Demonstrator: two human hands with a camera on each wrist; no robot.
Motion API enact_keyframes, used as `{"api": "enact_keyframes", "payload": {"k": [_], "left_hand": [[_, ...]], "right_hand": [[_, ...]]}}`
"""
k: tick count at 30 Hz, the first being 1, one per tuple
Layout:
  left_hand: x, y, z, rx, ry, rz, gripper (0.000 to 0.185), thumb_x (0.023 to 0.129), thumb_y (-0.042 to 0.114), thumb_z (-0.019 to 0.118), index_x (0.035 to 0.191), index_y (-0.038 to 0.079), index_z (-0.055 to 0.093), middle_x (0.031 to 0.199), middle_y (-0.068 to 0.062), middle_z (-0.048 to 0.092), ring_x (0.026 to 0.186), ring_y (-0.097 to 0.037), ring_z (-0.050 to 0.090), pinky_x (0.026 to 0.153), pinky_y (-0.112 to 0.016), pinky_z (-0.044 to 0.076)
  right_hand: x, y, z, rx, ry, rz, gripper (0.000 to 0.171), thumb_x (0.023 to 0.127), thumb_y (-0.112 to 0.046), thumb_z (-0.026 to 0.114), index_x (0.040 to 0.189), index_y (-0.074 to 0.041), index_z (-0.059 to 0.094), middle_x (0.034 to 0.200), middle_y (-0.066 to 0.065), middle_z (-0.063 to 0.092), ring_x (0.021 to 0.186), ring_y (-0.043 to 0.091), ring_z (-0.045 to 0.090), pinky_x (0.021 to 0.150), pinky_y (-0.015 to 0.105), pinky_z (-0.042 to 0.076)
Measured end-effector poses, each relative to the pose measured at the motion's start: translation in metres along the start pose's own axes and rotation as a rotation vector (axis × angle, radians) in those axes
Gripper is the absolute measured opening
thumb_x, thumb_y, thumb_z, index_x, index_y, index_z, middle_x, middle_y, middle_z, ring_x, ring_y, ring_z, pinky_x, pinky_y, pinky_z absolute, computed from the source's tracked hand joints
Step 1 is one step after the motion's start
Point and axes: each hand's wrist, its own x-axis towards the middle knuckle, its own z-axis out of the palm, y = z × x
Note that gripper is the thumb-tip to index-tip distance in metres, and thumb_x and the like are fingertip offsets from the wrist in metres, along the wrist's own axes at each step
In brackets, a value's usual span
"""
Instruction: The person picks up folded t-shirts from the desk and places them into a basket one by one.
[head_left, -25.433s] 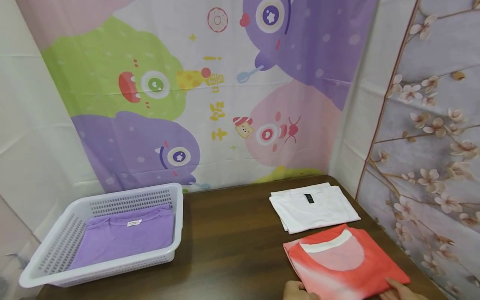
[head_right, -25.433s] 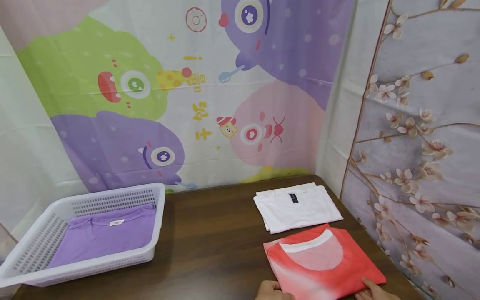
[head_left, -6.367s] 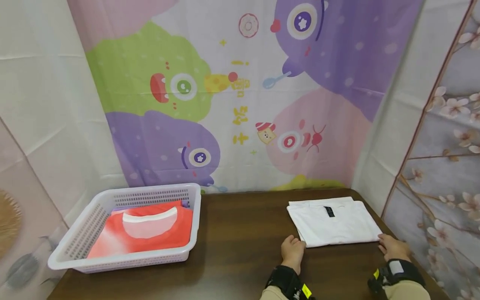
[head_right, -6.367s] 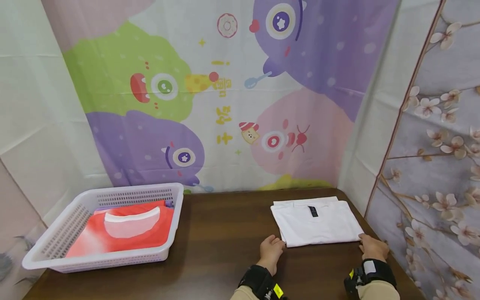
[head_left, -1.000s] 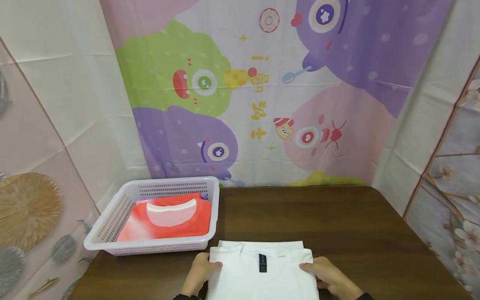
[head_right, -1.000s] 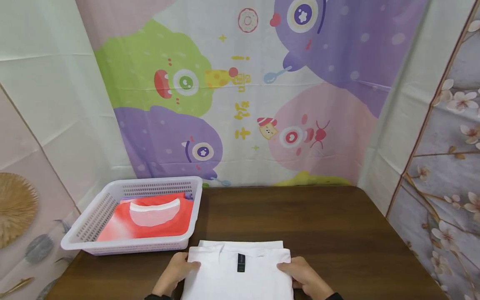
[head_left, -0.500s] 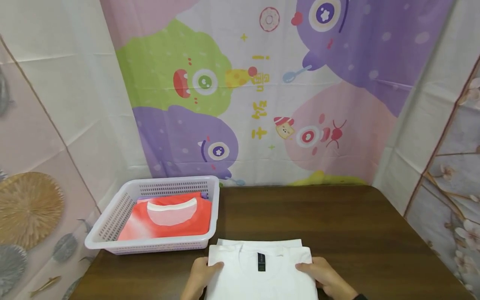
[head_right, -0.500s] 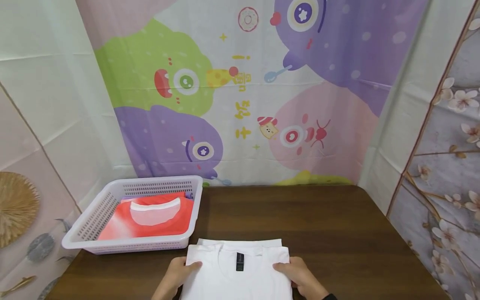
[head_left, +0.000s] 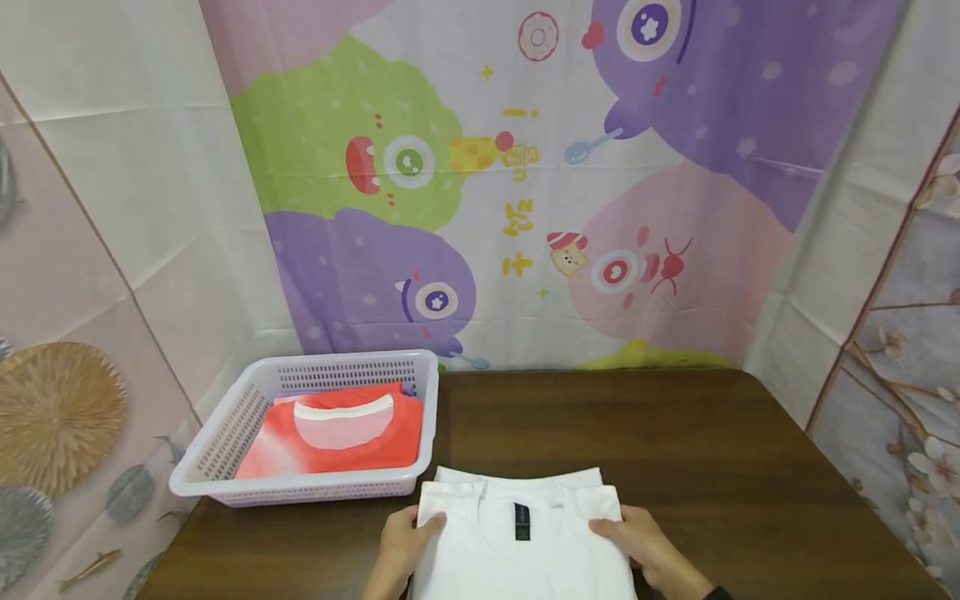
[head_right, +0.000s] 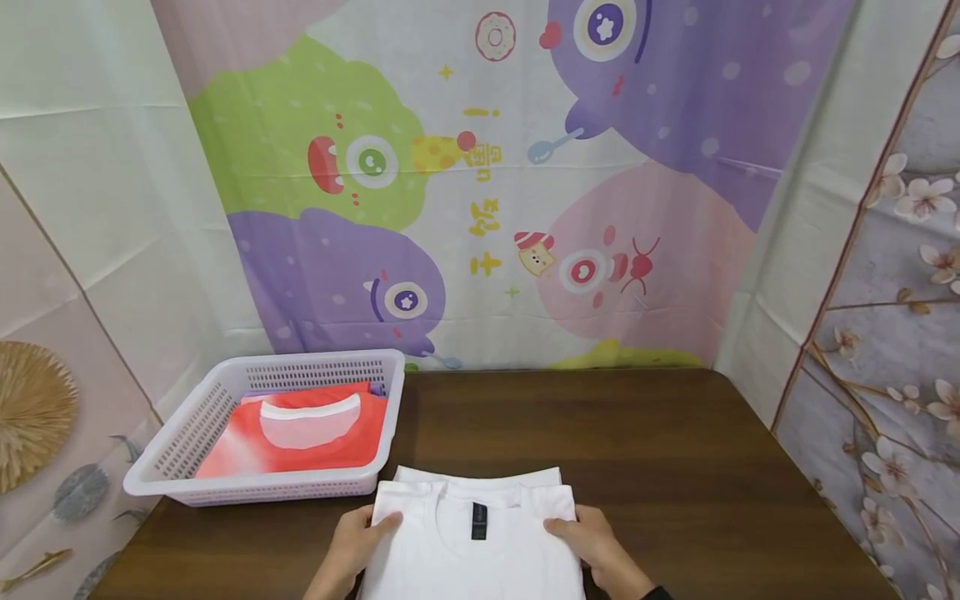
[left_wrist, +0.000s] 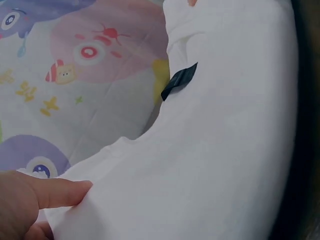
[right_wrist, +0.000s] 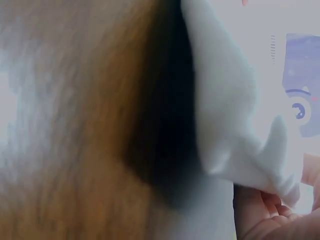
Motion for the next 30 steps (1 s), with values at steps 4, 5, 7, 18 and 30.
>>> {"api": "enact_keyframes", "payload": {"k": [4,5,7,18,30], "left_hand": [[-0.003,0.004,0.000,0.002,0.030,0.016,0.034,0.085,0.014,0.068,0.103,-0.014,0.065,0.093,-0.025,0.070,0.077,-0.020,0.063,0.066,-0.034,0.052],[-0.004,0.005,0.000,-0.002,0.036,0.019,0.034,0.085,0.014,0.068,0.104,-0.014,0.065,0.094,-0.025,0.070,0.077,-0.020,0.063,0.066,-0.034,0.053],[-0.006,0.007,-0.001,-0.008,0.046,0.023,0.035,0.085,0.015,0.069,0.105,-0.013,0.065,0.095,-0.025,0.071,0.079,-0.020,0.064,0.066,-0.034,0.053],[-0.024,0.020,-0.009,0.030,0.107,0.094,0.032,0.085,0.018,0.070,0.103,-0.009,0.068,0.091,-0.021,0.073,0.076,-0.016,0.064,0.063,-0.027,0.051],[-0.040,0.036,-0.005,-0.022,0.067,0.123,0.029,0.086,0.016,0.069,0.102,-0.008,0.067,0.087,-0.018,0.073,0.072,-0.012,0.061,0.060,-0.024,0.051]], "right_hand": [[-0.003,-0.005,0.002,-0.014,0.068,-0.003,0.042,0.085,-0.016,0.065,0.115,0.012,0.058,0.088,0.013,0.069,0.071,0.018,0.064,0.065,0.034,0.054],[-0.004,-0.007,0.002,-0.021,0.084,-0.006,0.042,0.085,-0.016,0.065,0.115,0.012,0.059,0.088,0.013,0.069,0.072,0.018,0.064,0.065,0.034,0.054],[-0.007,-0.010,0.001,-0.035,0.110,-0.015,0.041,0.085,-0.017,0.066,0.114,0.012,0.059,0.089,0.014,0.069,0.073,0.018,0.063,0.065,0.033,0.053],[-0.028,-0.027,0.001,-0.023,0.185,-0.063,0.042,0.083,-0.017,0.069,0.117,0.007,0.061,0.093,0.011,0.069,0.074,0.015,0.060,0.063,0.030,0.050],[-0.046,-0.038,-0.009,-0.019,0.214,-0.076,0.048,0.083,-0.019,0.070,0.122,0.005,0.058,0.096,0.012,0.066,0.075,0.014,0.060,0.065,0.030,0.050]]}}
